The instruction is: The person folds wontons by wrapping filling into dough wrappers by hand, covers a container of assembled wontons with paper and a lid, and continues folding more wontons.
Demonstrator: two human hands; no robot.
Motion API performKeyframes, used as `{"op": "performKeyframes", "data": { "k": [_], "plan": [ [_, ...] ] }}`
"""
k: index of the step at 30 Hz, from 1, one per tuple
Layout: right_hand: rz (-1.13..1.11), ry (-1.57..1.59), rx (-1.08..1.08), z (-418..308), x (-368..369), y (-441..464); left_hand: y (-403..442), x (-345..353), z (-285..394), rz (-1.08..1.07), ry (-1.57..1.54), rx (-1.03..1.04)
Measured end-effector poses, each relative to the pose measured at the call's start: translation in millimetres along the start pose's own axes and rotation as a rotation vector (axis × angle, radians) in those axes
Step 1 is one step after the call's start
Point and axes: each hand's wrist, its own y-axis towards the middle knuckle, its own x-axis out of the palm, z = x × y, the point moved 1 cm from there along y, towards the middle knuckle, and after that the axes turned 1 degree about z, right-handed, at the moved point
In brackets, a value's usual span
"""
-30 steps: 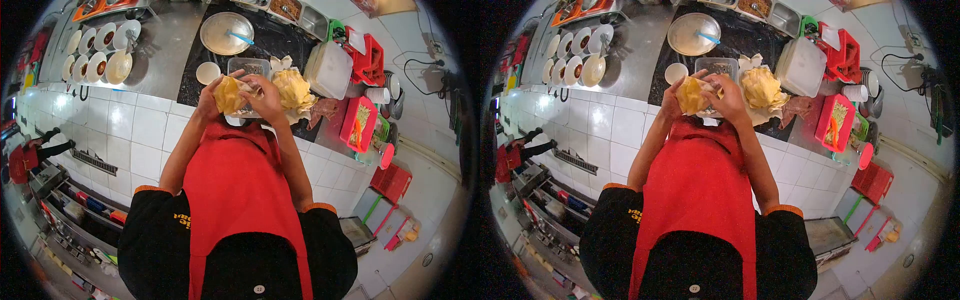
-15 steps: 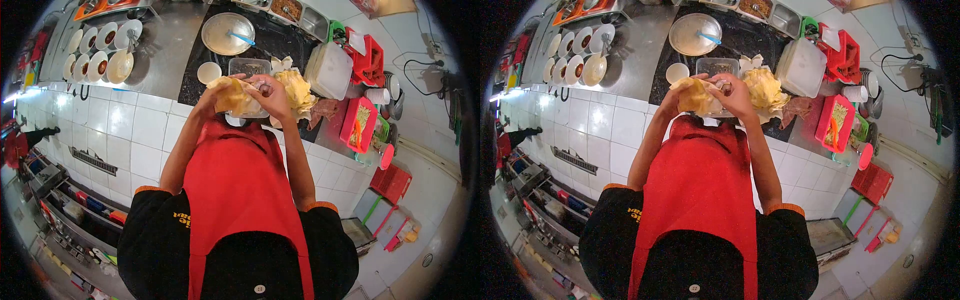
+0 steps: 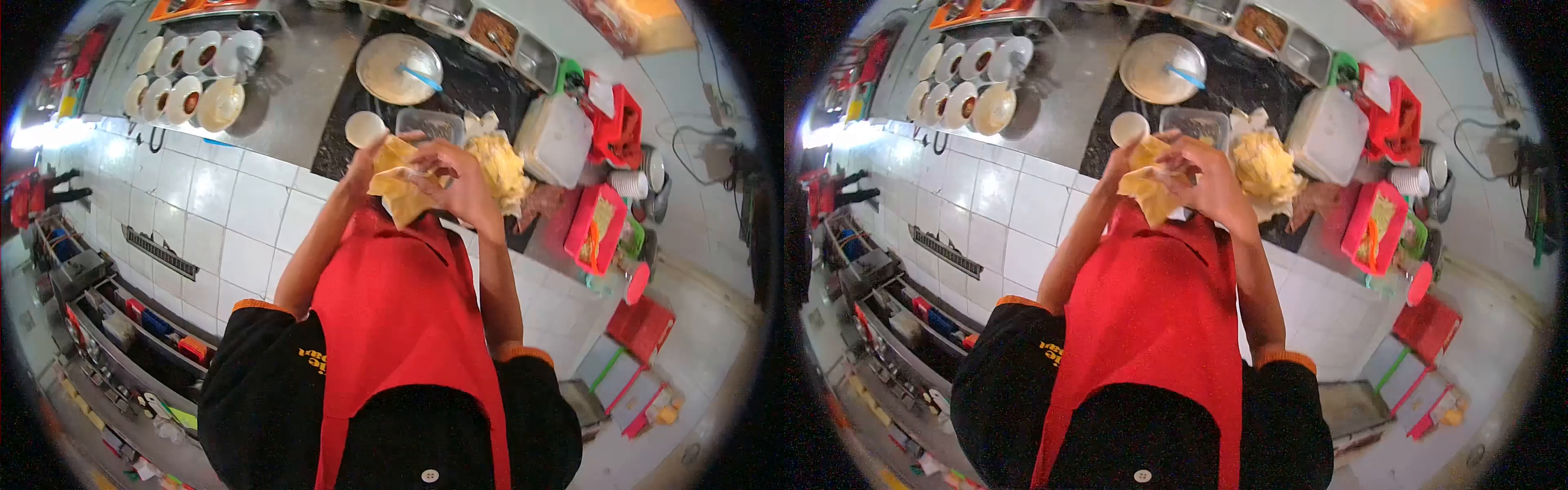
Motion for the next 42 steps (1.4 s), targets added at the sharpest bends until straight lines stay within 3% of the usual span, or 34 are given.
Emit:
{"op": "performKeyframes", "data": {
  "k": [2, 5, 6, 7, 11, 13, 17, 20, 28, 38, 39, 41, 42],
  "plan": [
    [0.096, -0.146, -0.015, 11, 7, 10, -12, 17, -2, 0.298, 0.267, 0.051],
    [0.039, -0.367, 0.086, 38, 10, 9, 10, -45, -19, -0.038, 0.086, 0.172],
    [0.088, -0.369, 0.08, 39, 14, 6, -14, -9, -7, -0.133, 0.268, 0.302],
    [0.15, -0.355, -0.055, 36, 18, 3, -1, -36, -10, -0.102, 0.126, 0.104],
    [0.227, -0.459, -0.298, 48, 25, 0, 5, -35, -13, -0.014, 0.044, 0.003],
    [0.17, -0.478, -0.213, 56, 31, -3, 7, -43, -15, -0.052, 0.04, -0.013],
    [0.156, -0.527, -0.283, 57, 34, -1, 6, -45, -14, 0.022, 0.07, -0.031],
    [0.115, -0.514, -0.186, 49, 37, -2, 3, -44, -11, 0.049, 0.093, -0.031],
    [0.159, -0.51, -0.294, 47, 43, -3, 5, -45, -10, 0.186, 0.07, -0.068],
    [0.163, -0.496, -0.444, 47, 29, -13, 2, -55, -23, -0.056, -0.084, 0.042],
    [0.121, -0.348, -0.4, 44, 25, -14, 3, -57, -22, -0.084, -0.085, 0.038],
    [0.089, -0.209, -0.387, 49, 21, -12, -14, -11, -21, 0.138, -0.021, 0.018],
    [0.083, -0.147, -0.34, 58, 20, -8, -14, -11, -21, -0.113, -0.101, 0.021]
  ]
}}
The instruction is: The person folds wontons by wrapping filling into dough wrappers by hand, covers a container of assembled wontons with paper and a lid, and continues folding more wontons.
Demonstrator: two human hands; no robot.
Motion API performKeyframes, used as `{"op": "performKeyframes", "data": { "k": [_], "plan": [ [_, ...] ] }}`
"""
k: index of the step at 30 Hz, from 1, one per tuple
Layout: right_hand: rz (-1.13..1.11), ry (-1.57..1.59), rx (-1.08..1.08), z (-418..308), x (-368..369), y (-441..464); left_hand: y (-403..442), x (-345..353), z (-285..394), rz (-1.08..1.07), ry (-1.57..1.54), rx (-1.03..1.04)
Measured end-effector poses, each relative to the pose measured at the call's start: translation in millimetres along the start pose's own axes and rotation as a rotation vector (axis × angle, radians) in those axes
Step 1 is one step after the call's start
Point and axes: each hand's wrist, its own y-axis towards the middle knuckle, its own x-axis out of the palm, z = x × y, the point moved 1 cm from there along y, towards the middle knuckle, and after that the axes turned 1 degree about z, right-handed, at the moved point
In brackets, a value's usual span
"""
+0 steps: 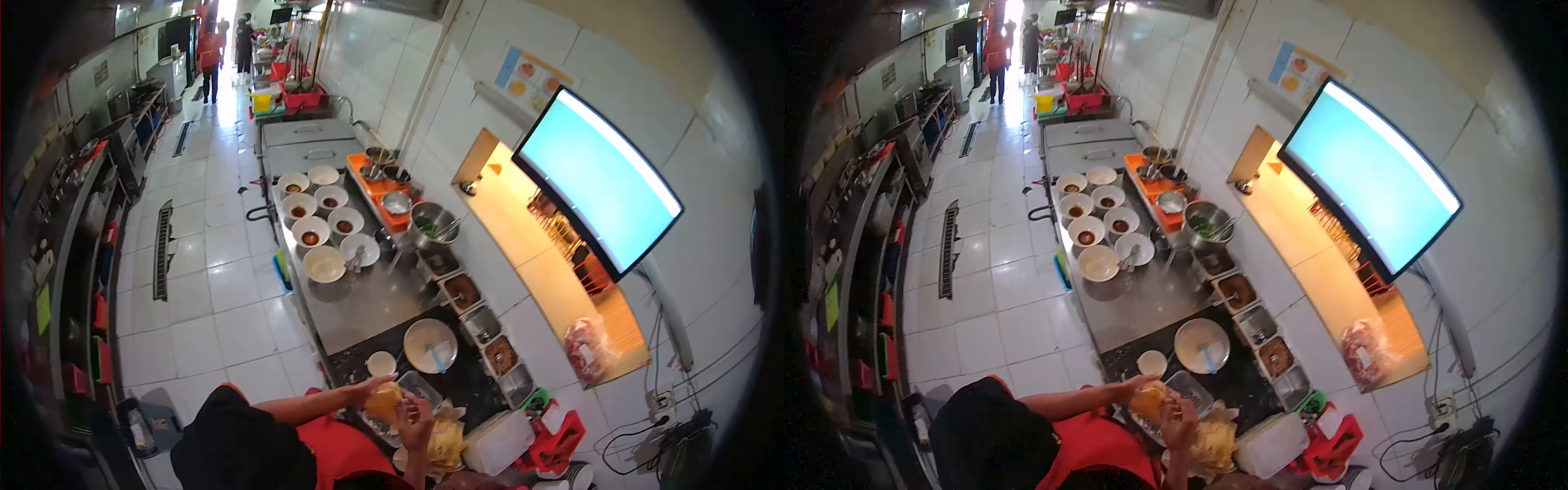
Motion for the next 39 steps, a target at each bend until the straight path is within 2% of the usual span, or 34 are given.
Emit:
{"op": "performKeyframes", "data": {
  "k": [1, 2, 4, 5, 7, 9, 11, 13, 14, 15, 16, 17, 19, 21, 22, 25, 27, 29, 31, 33, 35, 39],
  "plan": [
    [-0.001, 0.065, 0.053, 6, -1, 2, -2, -5, -8, -0.245, -0.085, -0.013],
    [-0.043, -0.01, 0.085, 5, -5, 5, -1, -24, -15, -0.255, -0.072, -0.012],
    [-0.07, 0.054, 0.095, 18, -7, 7, 9, -66, -23, -0.065, -0.03, 0.146],
    [-0.104, 0.126, 0.117, 25, -8, 8, 7, -57, -27, -0.07, -0.028, 0.154],
    [-0.1, 0.13, 0.097, 24, -15, 8, -9, -22, -39, 0.264, 0.14, 0.224],
    [-0.118, 0.033, -0.038, 12, -25, 7, -6, 6, -51, 0.266, 0.22, 0.251],
    [-0.161, 0.027, 0.057, 0, -34, 6, 3, 23, -65, 0.099, 0.336, 0.323],
    [-0.213, 0.019, 0.165, 1, -45, -5, 9, -57, -74, 0.317, 0.271, 0.315],
    [-0.126, 0.072, 0.166, 11, -50, -9, -4, 0, -76, 0.235, 0.278, 0.368],
    [-0.032, 0.125, 0.165, 24, -53, -13, -5, -9, -75, 0.207, 0.247, 0.433],
    [-0.04, 0.133, 0.181, 47, -55, -17, -12, 0, -78, 0.122, 0.177, 0.479],
    [-0.078, 0.071, 0.178, 80, -52, -21, -20, 8, -80, 0.038, 0.11, 0.527],
    [-0.12, 0.018, 0.185, 121, -40, -28, -27, -10, -80, 0.091, 0.07, 0.604],
    [-0.436, -0.716, -0.104, 145, -25, -40, -39, 10, -89, 0.105, 0.04, 0.639],
    [-0.541, -0.705, -0.054, 160, -13, -48, -42, 8, -93, 0.117, 0.006, 0.667],
    [-0.58, -0.731, -0.031, 182, 3, -55, -53, 21, -109, 0.096, 0.027, 0.707],
    [-0.545, -0.742, -0.029, 176, 2, -52, -60, 51, -118, 0.261, 0.32, 0.811],
    [-0.4, -0.75, -0.149, 176, 7, -48, -55, 20, -117, 0.099, 0.061, 0.769],
    [-0.367, -0.642, -0.184, 171, 2, -50, -50, 13, -129, 0.181, -0.086, 0.813],
    [-0.4, -0.725, -0.144, 180, 11, -40, -50, 34, -128, 0.232, -0.087, 0.801],
    [-0.427, -0.724, -0.105, 170, 6, -43, -46, 32, -139, 0.174, -0.109, 0.827],
    [-0.381, -0.598, -0.119, 167, -1, -29, -44, 35, -147, 0.217, -0.133, 0.827]
  ]
}}
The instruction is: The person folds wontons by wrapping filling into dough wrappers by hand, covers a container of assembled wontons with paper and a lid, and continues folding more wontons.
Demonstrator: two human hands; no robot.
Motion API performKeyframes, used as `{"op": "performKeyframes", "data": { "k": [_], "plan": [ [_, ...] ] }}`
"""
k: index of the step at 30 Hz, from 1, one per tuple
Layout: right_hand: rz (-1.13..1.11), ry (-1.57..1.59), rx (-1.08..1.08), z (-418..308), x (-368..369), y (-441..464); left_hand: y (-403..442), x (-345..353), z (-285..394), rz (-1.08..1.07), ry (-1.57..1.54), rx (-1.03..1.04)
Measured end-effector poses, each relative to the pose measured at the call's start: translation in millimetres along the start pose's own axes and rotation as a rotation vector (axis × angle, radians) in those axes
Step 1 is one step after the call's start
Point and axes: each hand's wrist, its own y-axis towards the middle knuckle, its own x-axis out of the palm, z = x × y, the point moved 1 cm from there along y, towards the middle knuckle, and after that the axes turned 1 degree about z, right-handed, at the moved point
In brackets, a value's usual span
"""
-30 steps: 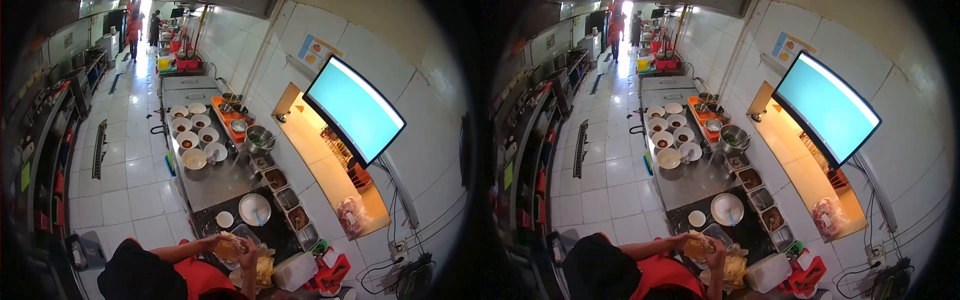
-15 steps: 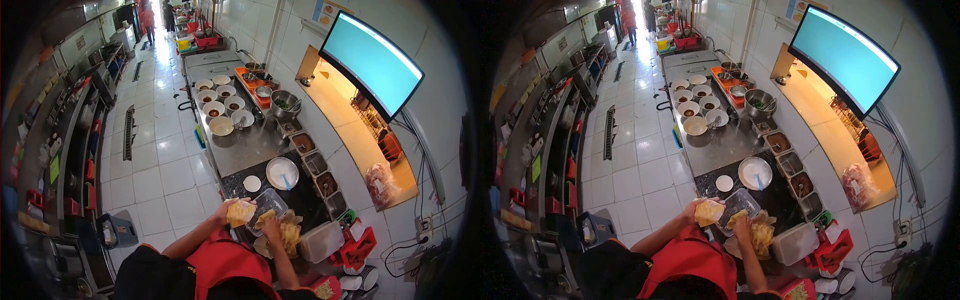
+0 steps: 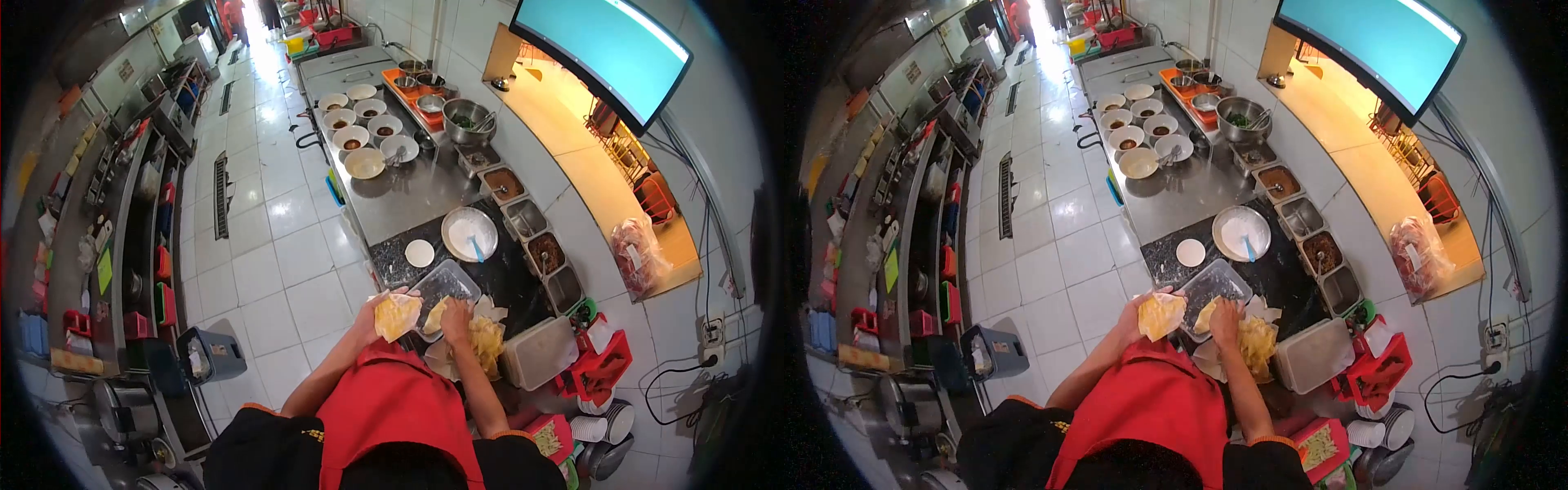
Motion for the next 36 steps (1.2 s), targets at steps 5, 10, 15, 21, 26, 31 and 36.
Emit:
{"op": "performKeyframes", "data": {
  "k": [5, 10, 15, 21, 26, 31, 36],
  "plan": [
    [0.265, 0.603, -0.111, 19, -3, 12, 13, -14, 1, 0.049, 0.055, 0.04],
    [0.106, 1.12, 0.182, 9, -68, 13, 27, -2, 1, 0.127, 0.212, 0.039],
    [0.183, 1.209, 0.137, 6, -99, 11, 48, -11, -11, 0.15, 0.31, -0.043],
    [0.186, 1.169, 0.182, -14, -140, 10, 75, -9, -28, 0.104, 0.403, -0.173],
    [0.106, 1.25, 0.069, -36, -138, 3, 74, 6, -47, 0.208, 0.489, -0.152],
    [-0.01, 0.896, -0.06, -66, -157, -20, 75, -21, -39, 0.116, 0.466, -0.17],
    [0.2, 0.935, 0.054, -64, -144, -22, 67, -11, -31, 0.121, 0.347, -0.116]
  ]
}}
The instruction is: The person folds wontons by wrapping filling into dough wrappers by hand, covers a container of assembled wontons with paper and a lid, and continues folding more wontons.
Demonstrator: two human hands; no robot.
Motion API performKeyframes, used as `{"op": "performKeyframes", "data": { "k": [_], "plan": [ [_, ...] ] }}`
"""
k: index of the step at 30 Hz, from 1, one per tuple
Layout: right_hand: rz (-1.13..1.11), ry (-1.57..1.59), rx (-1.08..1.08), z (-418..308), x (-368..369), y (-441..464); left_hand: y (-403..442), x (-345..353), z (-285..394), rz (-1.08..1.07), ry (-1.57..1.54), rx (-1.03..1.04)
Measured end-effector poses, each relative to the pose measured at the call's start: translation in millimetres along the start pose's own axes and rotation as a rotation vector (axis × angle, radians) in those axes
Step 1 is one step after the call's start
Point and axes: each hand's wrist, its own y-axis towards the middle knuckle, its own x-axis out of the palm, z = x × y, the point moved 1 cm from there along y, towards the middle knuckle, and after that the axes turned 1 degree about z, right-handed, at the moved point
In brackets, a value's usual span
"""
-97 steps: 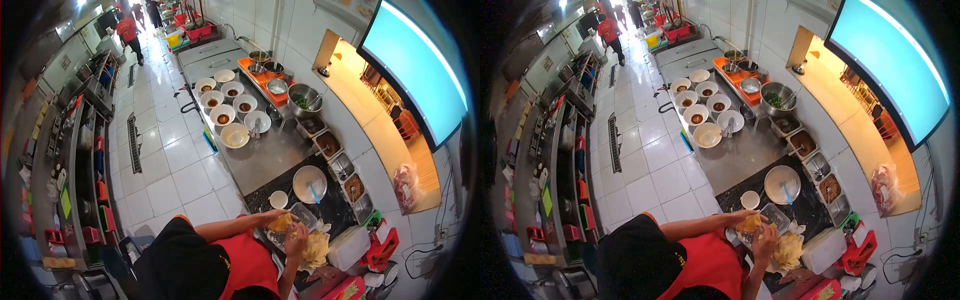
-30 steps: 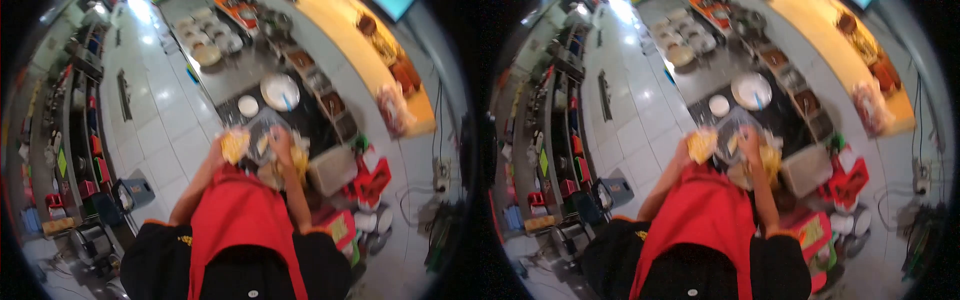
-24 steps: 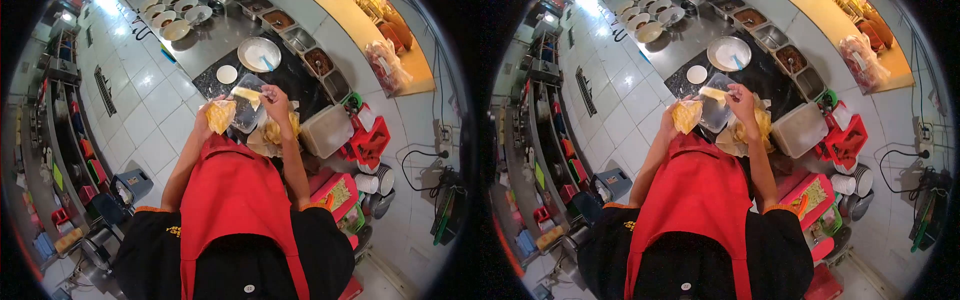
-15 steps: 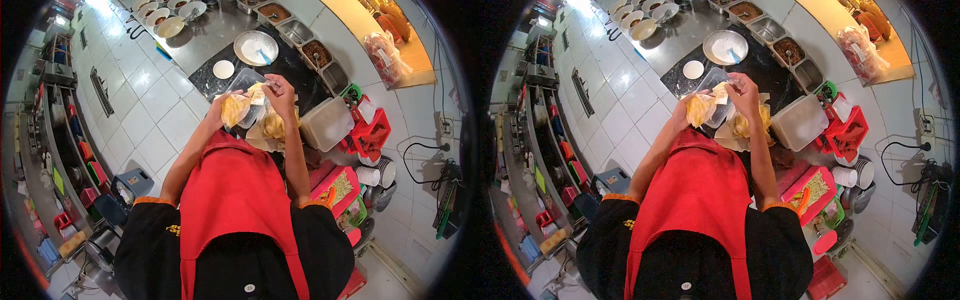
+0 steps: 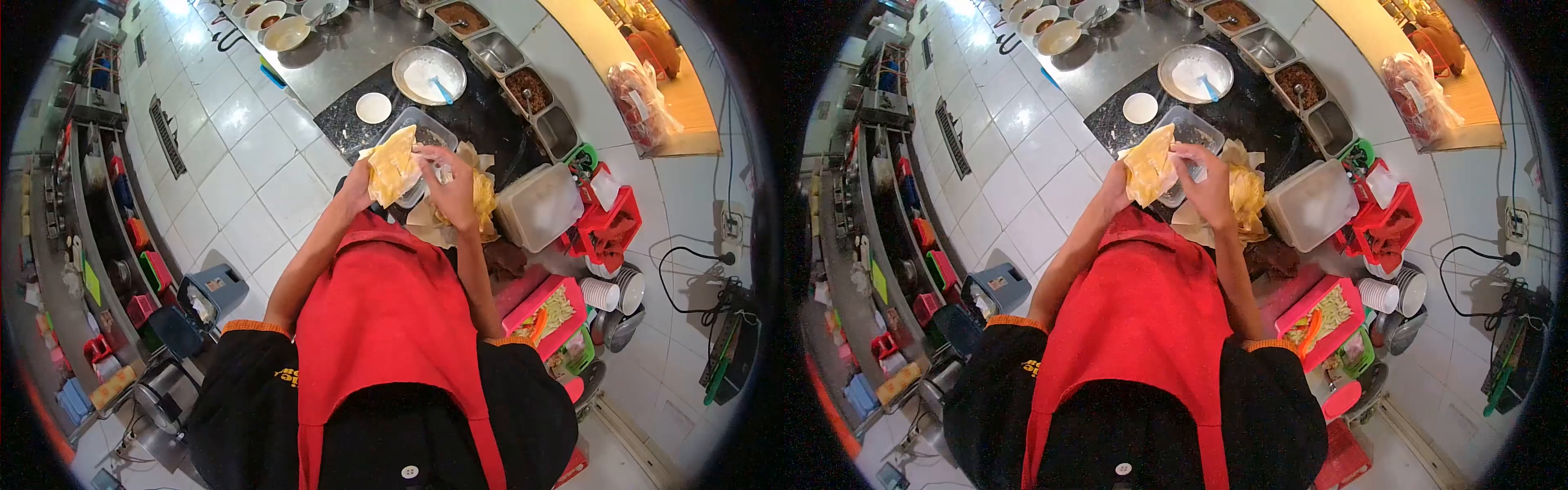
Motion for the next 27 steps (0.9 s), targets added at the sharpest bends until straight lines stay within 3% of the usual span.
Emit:
{"op": "performKeyframes", "data": {
  "k": [2, 5, 7, 9, 20, 22, 23, 25, 27],
  "plan": [
    [0.074, 0.012, 0.038, 1, 0, 0, -2, 0, -2, 0.018, -0.008, -0.007],
    [0.14, -0.122, -0.098, 14, 6, 3, -5, -1, -4, 0.04, 0.013, -0.016],
    [0.219, 0.017, 0.086, 26, 11, 5, -6, 1, -7, 0.043, 0.041, -0.014],
    [0.183, 0.014, 0.123, 31, 8, 8, -9, 11, -8, 0.141, 0.108, 0.034],
    [0.107, -0.026, 0.173, 15, 12, 3, -6, 2, -9, 0.168, 0.061, 0.068],
    [0.065, -0.079, -0.079, 5, 0, 9, -6, 2, -6, 0.18, 0.048, 0.063],
    [0.064, -0.079, -0.077, 4, -8, 12, -7, 0, -3, 0.085, -0.011, -0.007],
    [-0.258, -0.213, -0.288, 1, -16, 15, -8, -3, -4, -0.01, -0.069, -0.079],
    [-0.273, -0.257, -0.313, -6, -17, 17, -10, 2, -4, -0.005, -0.002, -0.097]
  ]
}}
